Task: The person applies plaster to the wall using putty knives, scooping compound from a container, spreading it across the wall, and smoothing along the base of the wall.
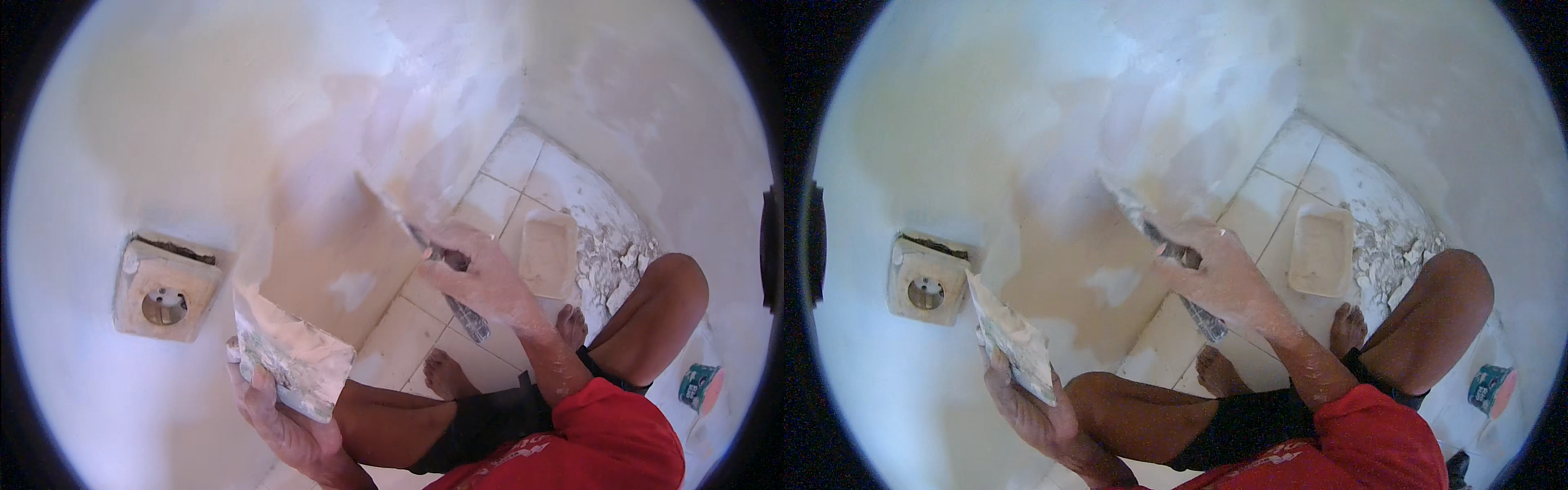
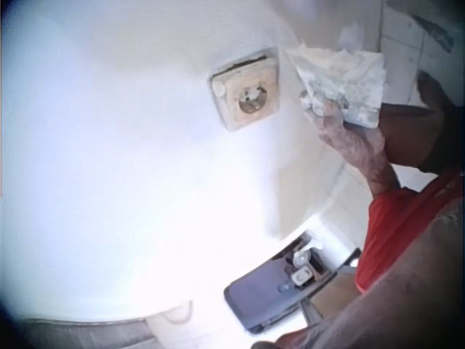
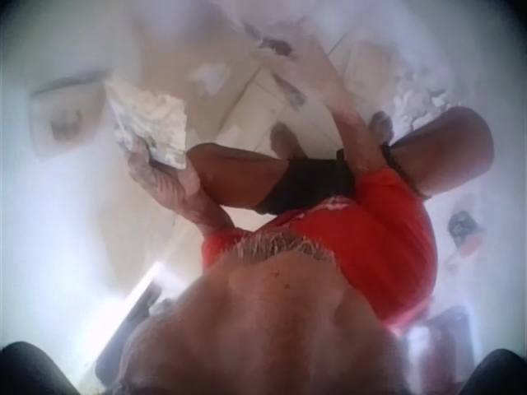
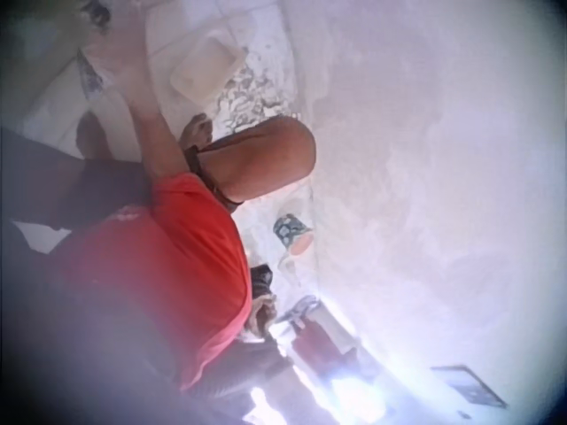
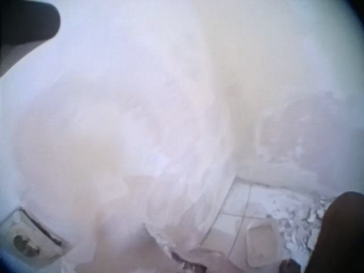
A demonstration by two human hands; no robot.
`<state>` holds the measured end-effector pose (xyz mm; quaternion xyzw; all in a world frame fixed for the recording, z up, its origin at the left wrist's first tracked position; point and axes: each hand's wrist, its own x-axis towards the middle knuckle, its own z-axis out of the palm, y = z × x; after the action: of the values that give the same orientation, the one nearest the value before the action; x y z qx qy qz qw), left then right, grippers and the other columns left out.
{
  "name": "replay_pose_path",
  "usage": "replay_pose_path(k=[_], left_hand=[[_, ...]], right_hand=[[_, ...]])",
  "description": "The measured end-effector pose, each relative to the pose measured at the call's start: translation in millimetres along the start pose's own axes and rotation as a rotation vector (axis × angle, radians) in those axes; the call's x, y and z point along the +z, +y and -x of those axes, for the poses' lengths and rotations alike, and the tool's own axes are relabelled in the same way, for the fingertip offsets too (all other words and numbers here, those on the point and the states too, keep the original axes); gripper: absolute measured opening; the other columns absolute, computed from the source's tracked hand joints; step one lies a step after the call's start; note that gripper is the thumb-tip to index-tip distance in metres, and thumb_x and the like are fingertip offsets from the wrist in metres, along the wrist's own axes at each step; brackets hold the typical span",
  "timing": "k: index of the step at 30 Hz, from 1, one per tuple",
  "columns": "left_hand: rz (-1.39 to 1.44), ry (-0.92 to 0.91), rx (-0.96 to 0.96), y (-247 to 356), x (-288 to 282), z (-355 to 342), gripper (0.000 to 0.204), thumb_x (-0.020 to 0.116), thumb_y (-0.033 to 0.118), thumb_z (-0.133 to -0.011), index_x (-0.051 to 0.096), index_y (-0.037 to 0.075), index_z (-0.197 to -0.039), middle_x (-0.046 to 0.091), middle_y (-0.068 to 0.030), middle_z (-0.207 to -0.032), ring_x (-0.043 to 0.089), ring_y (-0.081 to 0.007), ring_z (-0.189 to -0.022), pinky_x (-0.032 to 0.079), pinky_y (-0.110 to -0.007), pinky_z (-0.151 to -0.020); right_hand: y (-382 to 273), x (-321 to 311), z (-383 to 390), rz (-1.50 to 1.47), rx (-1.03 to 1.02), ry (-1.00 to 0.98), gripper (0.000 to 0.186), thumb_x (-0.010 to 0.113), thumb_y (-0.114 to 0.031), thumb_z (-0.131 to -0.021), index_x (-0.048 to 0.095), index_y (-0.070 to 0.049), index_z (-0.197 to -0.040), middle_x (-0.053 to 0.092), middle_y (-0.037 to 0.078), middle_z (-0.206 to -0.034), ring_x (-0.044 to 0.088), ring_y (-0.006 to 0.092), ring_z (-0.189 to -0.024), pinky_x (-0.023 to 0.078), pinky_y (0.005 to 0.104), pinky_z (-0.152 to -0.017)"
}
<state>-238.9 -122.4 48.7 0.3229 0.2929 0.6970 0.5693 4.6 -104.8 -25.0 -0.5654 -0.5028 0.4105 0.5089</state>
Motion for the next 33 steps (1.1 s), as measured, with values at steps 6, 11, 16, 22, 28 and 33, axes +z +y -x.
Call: replay_pose_path(k=[6,11,16,22,28,33], left_hand=[[-0.058,0.035,0.004,-3,6,1,0.045,0.052,0.010,-0.097,0.039,-0.006,-0.136,0.057,-0.0240,-0.126,0.062,-0.0313,-0.111,0.061,-0.040,-0.087],[-0.087,-0.015,-0.011,0,4,0,0.047,0.053,0.009,-0.095,0.038,-0.006,-0.138,0.057,-0.0243,-0.126,0.063,-0.0323,-0.110,0.061,-0.040,-0.086],[-0.191,-0.009,0.009,1,3,1,0.051,0.058,0.011,-0.091,0.038,-0.004,-0.135,0.054,-0.0202,-0.123,0.059,-0.0296,-0.110,0.056,-0.041,-0.088],[-0.063,-0.079,-0.053,5,2,2,0.051,0.053,0.009,-0.095,0.034,-0.004,-0.141,0.055,-0.0246,-0.127,0.062,-0.0319,-0.110,0.061,-0.040,-0.088],[-0.070,-0.032,-0.048,3,7,3,0.050,0.053,0.010,-0.096,0.035,-0.004,-0.141,0.055,-0.0239,-0.128,0.062,-0.0313,-0.111,0.061,-0.040,-0.089],[-0.061,-0.086,-0.058,5,-1,1,0.050,0.053,0.010,-0.096,0.035,-0.004,-0.141,0.053,-0.0239,-0.130,0.059,-0.0310,-0.115,0.059,-0.041,-0.092]], right_hand=[[-4,-39,-39,0.014,-0.089,0.364,0.053,0.063,-0.022,-0.085,0.056,-0.004,-0.134,0.061,0.015,-0.092,0.057,0.0194,-0.074,0.049,0.0347,-0.072],[-6,-25,-49,0.099,-0.195,0.362,0.050,0.061,-0.021,-0.085,0.057,-0.003,-0.132,0.062,0.019,-0.093,0.061,0.0248,-0.077,0.049,0.0370,-0.072],[-12,-16,-20,0.164,-0.171,0.137,0.052,0.065,-0.017,-0.086,0.054,-0.005,-0.136,0.056,0.010,-0.086,0.052,0.0153,-0.076,0.046,0.0298,-0.069],[-22,-19,-53,0.061,-0.201,0.463,0.052,0.061,-0.015,-0.091,0.050,-0.008,-0.142,0.054,0.009,-0.091,0.052,0.0146,-0.078,0.046,0.0291,-0.072],[-13,34,-87,0.137,-0.321,0.649,0.057,0.061,-0.015,-0.093,0.043,-0.004,-0.146,0.054,0.012,-0.093,0.054,0.0197,-0.080,0.048,0.0316,-0.076],[7,59,-54,0.160,-0.345,0.441,0.063,0.063,-0.022,-0.092,0.039,-0.002,-0.147,0.056,0.022,-0.098,0.061,0.0324,-0.083,0.052,0.0404,-0.074]])
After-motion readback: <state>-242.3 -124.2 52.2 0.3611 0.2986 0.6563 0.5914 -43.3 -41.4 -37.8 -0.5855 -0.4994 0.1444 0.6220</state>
